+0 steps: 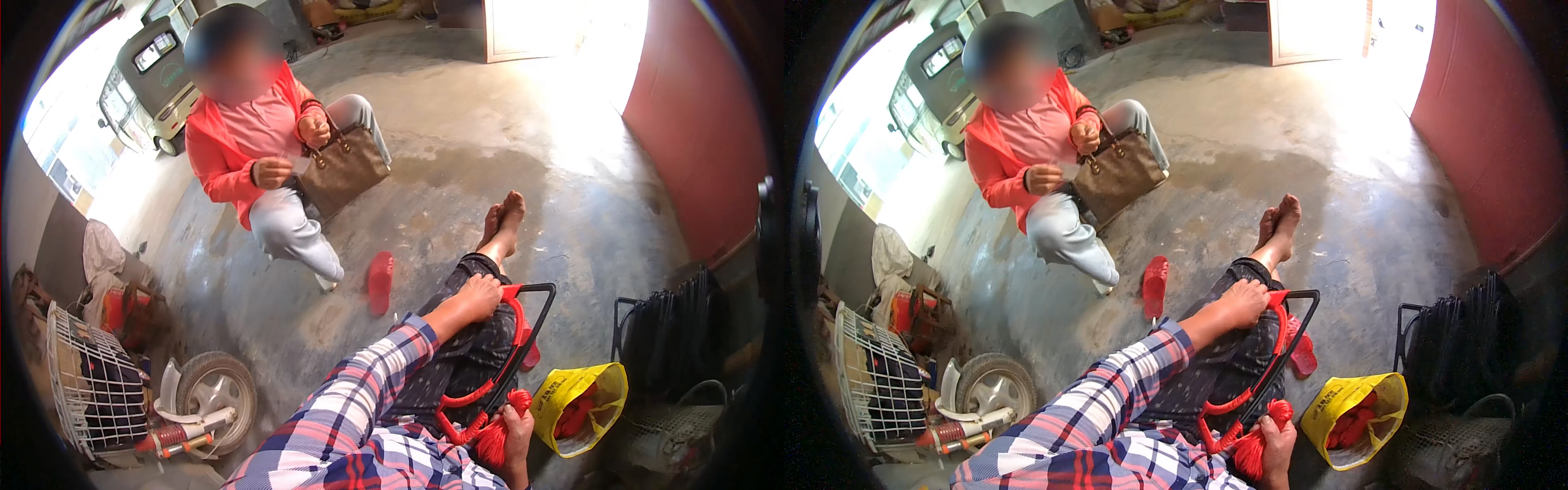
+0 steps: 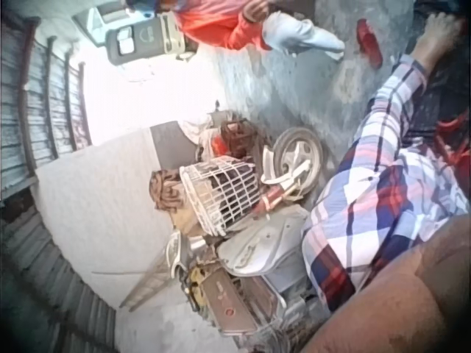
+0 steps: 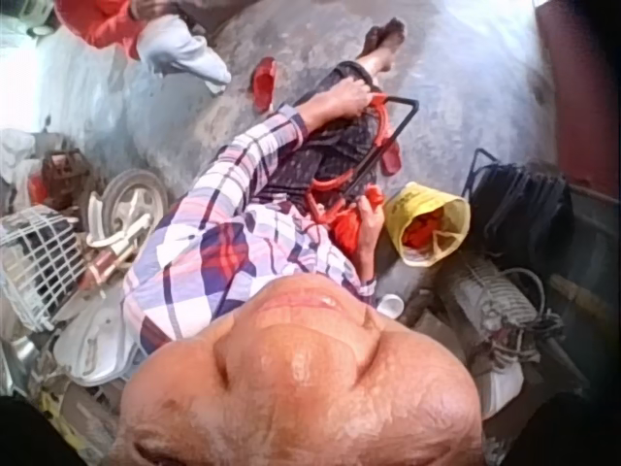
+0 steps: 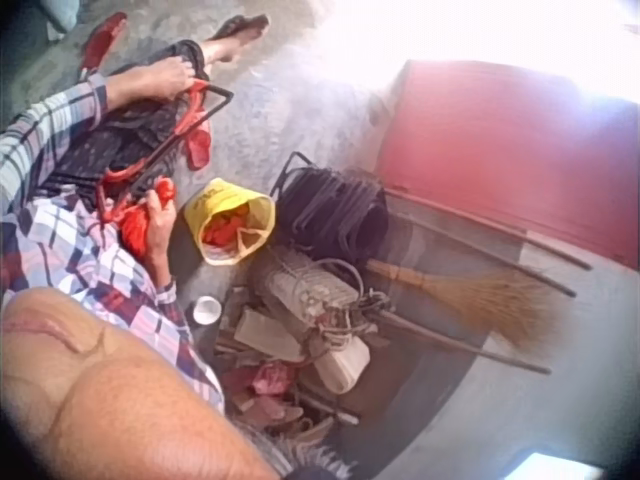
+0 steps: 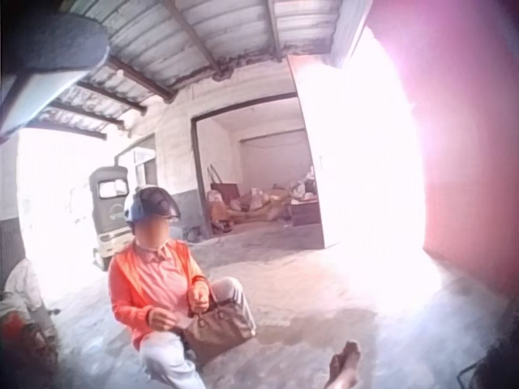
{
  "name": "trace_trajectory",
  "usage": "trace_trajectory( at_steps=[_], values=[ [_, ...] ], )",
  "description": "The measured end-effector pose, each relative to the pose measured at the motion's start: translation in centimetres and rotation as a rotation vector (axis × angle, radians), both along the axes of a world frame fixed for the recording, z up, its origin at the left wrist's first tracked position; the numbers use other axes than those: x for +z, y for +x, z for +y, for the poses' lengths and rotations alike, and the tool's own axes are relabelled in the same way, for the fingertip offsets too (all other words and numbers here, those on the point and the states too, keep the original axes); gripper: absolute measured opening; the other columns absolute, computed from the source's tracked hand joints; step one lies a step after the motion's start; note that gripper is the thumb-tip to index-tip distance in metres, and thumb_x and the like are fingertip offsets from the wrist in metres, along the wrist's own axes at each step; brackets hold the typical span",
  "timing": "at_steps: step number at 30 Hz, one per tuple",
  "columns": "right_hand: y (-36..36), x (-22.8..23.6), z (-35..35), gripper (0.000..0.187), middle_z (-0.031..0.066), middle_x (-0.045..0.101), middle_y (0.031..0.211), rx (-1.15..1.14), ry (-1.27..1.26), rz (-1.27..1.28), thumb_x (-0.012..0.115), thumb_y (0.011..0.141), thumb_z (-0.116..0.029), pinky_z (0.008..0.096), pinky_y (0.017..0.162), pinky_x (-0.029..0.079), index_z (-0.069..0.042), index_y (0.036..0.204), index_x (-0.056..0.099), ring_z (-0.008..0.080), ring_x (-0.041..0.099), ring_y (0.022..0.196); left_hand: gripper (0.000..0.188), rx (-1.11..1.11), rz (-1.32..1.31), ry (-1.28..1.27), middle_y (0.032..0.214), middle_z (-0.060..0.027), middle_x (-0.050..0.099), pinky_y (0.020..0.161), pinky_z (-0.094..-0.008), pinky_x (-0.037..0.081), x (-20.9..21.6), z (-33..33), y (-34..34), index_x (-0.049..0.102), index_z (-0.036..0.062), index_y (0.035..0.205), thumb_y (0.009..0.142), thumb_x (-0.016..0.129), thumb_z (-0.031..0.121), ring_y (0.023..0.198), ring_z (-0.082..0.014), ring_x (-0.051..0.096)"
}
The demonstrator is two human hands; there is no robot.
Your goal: Wrapping and weaving red rope around a red plastic frame.
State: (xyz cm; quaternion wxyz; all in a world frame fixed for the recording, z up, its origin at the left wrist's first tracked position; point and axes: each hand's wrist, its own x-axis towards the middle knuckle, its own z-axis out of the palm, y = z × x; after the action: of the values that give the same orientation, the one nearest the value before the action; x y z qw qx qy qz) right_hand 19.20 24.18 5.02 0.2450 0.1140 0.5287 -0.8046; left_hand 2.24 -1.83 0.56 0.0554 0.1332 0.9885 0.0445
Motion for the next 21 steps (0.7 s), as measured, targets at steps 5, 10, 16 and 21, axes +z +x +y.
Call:
trace_trajectory(
  at_steps=[5,10,16,21],
  values=[
    [0.2,0.4,0.1,0.013,0.0035,0.060,0.079,0.026,0.002,0.019,0.060,0.090,-0.013,0.0246,0.065,0.048,-0.001,0.096,0.057,0.0105,0.058,0.069,0.028,-0.005,0.023,-0.013,0.106,-0.0130,0.064,0.087,-0.0402,0.048,-0.1,0.0,0.0,0.067,0.0045,0.100,0.077,0.063,0.020,0.104,-0.0278,0.060],
    [0.0,0.6,0.1,0.015,0.0029,0.061,0.078,0.048,0.050,0.039,0.060,0.091,-0.016,0.0247,0.065,0.048,-0.002,0.096,0.059,0.0103,0.058,0.069,0.026,-0.030,0.050,-0.049,0.105,-0.0144,0.065,0.086,-0.0424,0.050,0.4,0.1,0.1,0.068,0.0036,0.099,0.078,0.061,0.018,0.103,-0.0294,0.061],
    [0.4,-0.2,0.8,0.019,0.0010,0.059,0.079,0.135,0.178,0.114,0.060,0.092,-0.021,0.0264,0.069,0.046,-0.003,0.096,0.058,0.0098,0.055,0.072,0.021,0.056,0.144,0.131,0.091,-0.0237,0.065,0.076,-0.0491,0.052,0.9,0.5,0.1,0.065,-0.0031,0.085,0.079,0.057,0.016,0.085,-0.0401,0.064],
    [1.5,-0.5,1.2,0.019,0.0011,0.061,0.081,0.036,-0.009,0.043,0.063,0.093,-0.019,0.0243,0.067,0.047,-0.003,0.101,0.059,0.0080,0.057,0.072,0.030,0.165,0.243,0.722,0.103,-0.0209,0.065,0.088,-0.0425,0.049,-0.1,3.0,4.7,0.063,-0.0011,0.103,0.082,0.065,0.022,0.098,-0.0368,0.063]
  ],
)
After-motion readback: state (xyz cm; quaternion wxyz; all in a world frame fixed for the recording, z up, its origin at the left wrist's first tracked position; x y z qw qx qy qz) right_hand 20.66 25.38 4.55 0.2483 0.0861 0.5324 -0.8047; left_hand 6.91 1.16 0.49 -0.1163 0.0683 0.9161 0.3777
